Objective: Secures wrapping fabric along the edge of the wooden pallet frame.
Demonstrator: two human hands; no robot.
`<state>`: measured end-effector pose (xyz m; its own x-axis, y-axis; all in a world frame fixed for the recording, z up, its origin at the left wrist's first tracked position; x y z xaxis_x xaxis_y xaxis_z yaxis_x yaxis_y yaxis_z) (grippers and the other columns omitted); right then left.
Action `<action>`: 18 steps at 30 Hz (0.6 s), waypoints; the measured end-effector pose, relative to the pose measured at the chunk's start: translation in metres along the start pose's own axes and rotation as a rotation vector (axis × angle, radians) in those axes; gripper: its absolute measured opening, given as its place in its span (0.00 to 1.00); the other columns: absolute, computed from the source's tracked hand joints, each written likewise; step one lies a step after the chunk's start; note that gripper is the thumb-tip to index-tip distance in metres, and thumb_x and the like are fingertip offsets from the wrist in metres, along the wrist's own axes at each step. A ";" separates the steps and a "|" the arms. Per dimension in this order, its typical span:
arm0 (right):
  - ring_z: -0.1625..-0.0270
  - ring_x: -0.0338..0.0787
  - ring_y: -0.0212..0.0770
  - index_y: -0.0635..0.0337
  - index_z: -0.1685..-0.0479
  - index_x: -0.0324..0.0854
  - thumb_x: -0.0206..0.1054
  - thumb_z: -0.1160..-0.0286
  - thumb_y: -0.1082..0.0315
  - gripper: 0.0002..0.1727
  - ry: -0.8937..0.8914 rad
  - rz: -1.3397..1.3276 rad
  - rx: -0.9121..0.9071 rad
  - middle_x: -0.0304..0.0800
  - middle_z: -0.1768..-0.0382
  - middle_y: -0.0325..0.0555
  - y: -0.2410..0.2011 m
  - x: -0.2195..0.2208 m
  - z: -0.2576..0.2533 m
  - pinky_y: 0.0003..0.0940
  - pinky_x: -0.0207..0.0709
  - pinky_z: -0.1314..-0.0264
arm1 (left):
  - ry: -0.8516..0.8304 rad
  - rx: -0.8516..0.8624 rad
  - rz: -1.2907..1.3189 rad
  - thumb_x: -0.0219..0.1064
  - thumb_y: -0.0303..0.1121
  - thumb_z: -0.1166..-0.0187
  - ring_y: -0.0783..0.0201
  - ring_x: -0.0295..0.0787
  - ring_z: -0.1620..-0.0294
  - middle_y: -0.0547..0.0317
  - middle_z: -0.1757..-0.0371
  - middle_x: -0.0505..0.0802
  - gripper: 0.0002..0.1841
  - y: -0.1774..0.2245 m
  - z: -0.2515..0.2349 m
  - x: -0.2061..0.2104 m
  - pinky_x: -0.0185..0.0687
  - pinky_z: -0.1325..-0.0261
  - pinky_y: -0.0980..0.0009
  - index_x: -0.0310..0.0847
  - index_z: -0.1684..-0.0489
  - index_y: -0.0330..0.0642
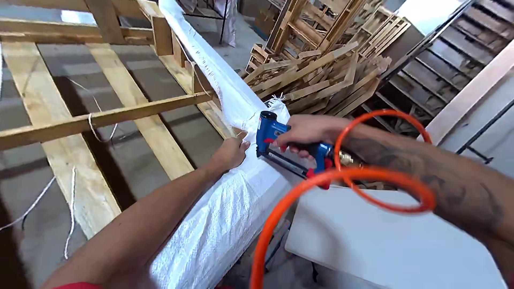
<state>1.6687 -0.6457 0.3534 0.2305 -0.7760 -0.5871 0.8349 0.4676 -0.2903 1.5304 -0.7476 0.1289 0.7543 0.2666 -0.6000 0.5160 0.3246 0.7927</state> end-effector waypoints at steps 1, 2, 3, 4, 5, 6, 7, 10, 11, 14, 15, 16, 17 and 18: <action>0.87 0.79 0.37 0.60 0.55 0.83 0.65 0.16 0.51 0.19 -0.059 0.065 0.040 0.80 0.82 0.43 -0.009 -0.007 -0.010 0.35 0.80 0.83 | 0.012 0.017 -0.004 0.50 0.51 0.07 0.45 0.91 0.61 0.43 0.69 0.90 0.29 -0.002 0.000 0.001 0.84 0.55 0.40 0.85 0.69 0.36; 0.87 0.78 0.35 0.59 0.54 0.85 0.64 0.16 0.49 0.20 -0.118 0.114 0.087 0.81 0.82 0.42 -0.018 -0.013 -0.020 0.34 0.80 0.83 | 0.016 0.017 -0.018 0.50 0.52 0.07 0.43 0.92 0.58 0.42 0.66 0.91 0.29 -0.002 0.001 0.000 0.86 0.53 0.39 0.86 0.66 0.36; 0.88 0.78 0.34 0.58 0.54 0.85 0.63 0.15 0.49 0.20 -0.163 0.146 0.138 0.82 0.81 0.42 -0.027 -0.017 -0.027 0.32 0.79 0.83 | -0.006 -0.003 -0.035 0.49 0.52 0.07 0.43 0.92 0.55 0.41 0.62 0.91 0.29 0.000 0.001 -0.003 0.86 0.50 0.38 0.87 0.63 0.36; 0.89 0.76 0.33 0.58 0.55 0.84 0.61 0.14 0.50 0.19 -0.196 0.166 0.186 0.81 0.81 0.41 -0.037 -0.017 -0.031 0.30 0.77 0.84 | -0.049 -0.029 -0.025 0.49 0.52 0.07 0.41 0.92 0.51 0.39 0.58 0.92 0.28 0.007 0.006 -0.008 0.85 0.47 0.37 0.87 0.59 0.35; 0.90 0.74 0.31 0.57 0.57 0.83 0.59 0.13 0.51 0.18 -0.225 0.185 0.219 0.79 0.83 0.39 -0.047 -0.016 -0.033 0.28 0.75 0.85 | -0.113 -0.073 0.006 0.49 0.51 0.06 0.39 0.91 0.45 0.37 0.52 0.92 0.28 0.015 0.012 -0.017 0.82 0.41 0.36 0.87 0.51 0.33; 0.90 0.73 0.30 0.56 0.57 0.83 0.57 0.13 0.51 0.18 -0.248 0.212 0.246 0.78 0.83 0.38 -0.056 -0.014 -0.034 0.26 0.74 0.86 | -0.137 -0.083 0.027 0.49 0.50 0.06 0.39 0.90 0.42 0.36 0.48 0.91 0.27 0.017 0.013 -0.020 0.81 0.39 0.36 0.86 0.44 0.34; 0.89 0.74 0.30 0.56 0.57 0.84 0.58 0.13 0.52 0.17 -0.256 0.245 0.264 0.79 0.81 0.38 -0.064 -0.014 -0.035 0.26 0.74 0.84 | -0.116 -0.052 0.033 0.50 0.50 0.07 0.40 0.90 0.43 0.37 0.49 0.92 0.26 0.011 0.009 -0.016 0.82 0.39 0.35 0.84 0.38 0.37; 0.89 0.75 0.32 0.59 0.64 0.84 0.62 0.17 0.55 0.16 -0.208 0.297 0.265 0.78 0.85 0.40 -0.080 -0.009 -0.034 0.28 0.75 0.84 | 0.038 0.089 -0.003 0.51 0.51 0.09 0.42 0.92 0.55 0.42 0.60 0.92 0.26 -0.011 -0.008 0.003 0.86 0.52 0.35 0.87 0.46 0.37; 0.90 0.74 0.32 0.58 0.65 0.83 0.61 0.17 0.55 0.17 -0.225 0.309 0.257 0.77 0.86 0.39 -0.082 -0.009 -0.033 0.27 0.75 0.85 | 0.044 0.100 -0.010 0.51 0.50 0.09 0.42 0.92 0.56 0.41 0.61 0.92 0.26 -0.010 -0.005 0.001 0.86 0.54 0.36 0.87 0.51 0.36; 0.87 0.75 0.30 0.56 0.54 0.84 0.58 0.13 0.52 0.18 -0.328 0.270 0.275 0.82 0.78 0.40 -0.085 -0.007 -0.034 0.25 0.75 0.82 | -0.182 -0.064 0.012 0.49 0.43 0.06 0.40 0.88 0.37 0.38 0.41 0.90 0.23 0.020 0.022 -0.033 0.80 0.35 0.37 0.81 0.32 0.34; 0.87 0.75 0.29 0.55 0.56 0.82 0.56 0.13 0.53 0.17 -0.363 0.258 0.263 0.80 0.78 0.38 -0.085 -0.004 -0.036 0.24 0.75 0.82 | -0.206 -0.084 -0.001 0.52 0.41 0.07 0.41 0.88 0.36 0.39 0.39 0.90 0.22 0.023 0.024 -0.037 0.80 0.34 0.38 0.80 0.29 0.35; 0.87 0.75 0.29 0.56 0.56 0.82 0.56 0.13 0.53 0.17 -0.378 0.248 0.249 0.79 0.80 0.38 -0.084 -0.002 -0.037 0.24 0.75 0.82 | -0.153 -0.058 -0.020 0.59 0.40 0.11 0.42 0.91 0.43 0.40 0.46 0.92 0.17 0.019 0.019 -0.030 0.83 0.41 0.38 0.84 0.41 0.36; 0.88 0.75 0.29 0.57 0.55 0.83 0.55 0.12 0.52 0.18 -0.372 0.255 0.241 0.78 0.81 0.38 -0.085 0.001 -0.035 0.25 0.75 0.83 | -0.080 -0.004 -0.042 0.65 0.39 0.18 0.44 0.93 0.50 0.43 0.55 0.93 0.13 0.010 0.010 -0.018 0.87 0.49 0.39 0.87 0.52 0.38; 0.88 0.75 0.29 0.57 0.55 0.83 0.56 0.12 0.52 0.18 -0.356 0.275 0.227 0.78 0.82 0.38 -0.085 0.003 -0.032 0.25 0.75 0.83 | -0.049 0.032 -0.032 0.68 0.37 0.23 0.44 0.93 0.53 0.43 0.57 0.94 0.10 0.005 0.006 -0.013 0.87 0.50 0.39 0.87 0.56 0.38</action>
<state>1.5823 -0.6748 0.3522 0.5805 -0.7515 -0.3134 0.7977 0.6021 0.0336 1.5253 -0.7548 0.1413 0.7558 0.2117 -0.6196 0.5521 0.3028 0.7769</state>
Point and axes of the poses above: each hand's wrist, its own z-axis away from the middle knuckle, its own x-axis out of the palm, y = z × x, the point moved 1 cm from there along -z, towards the middle knuckle
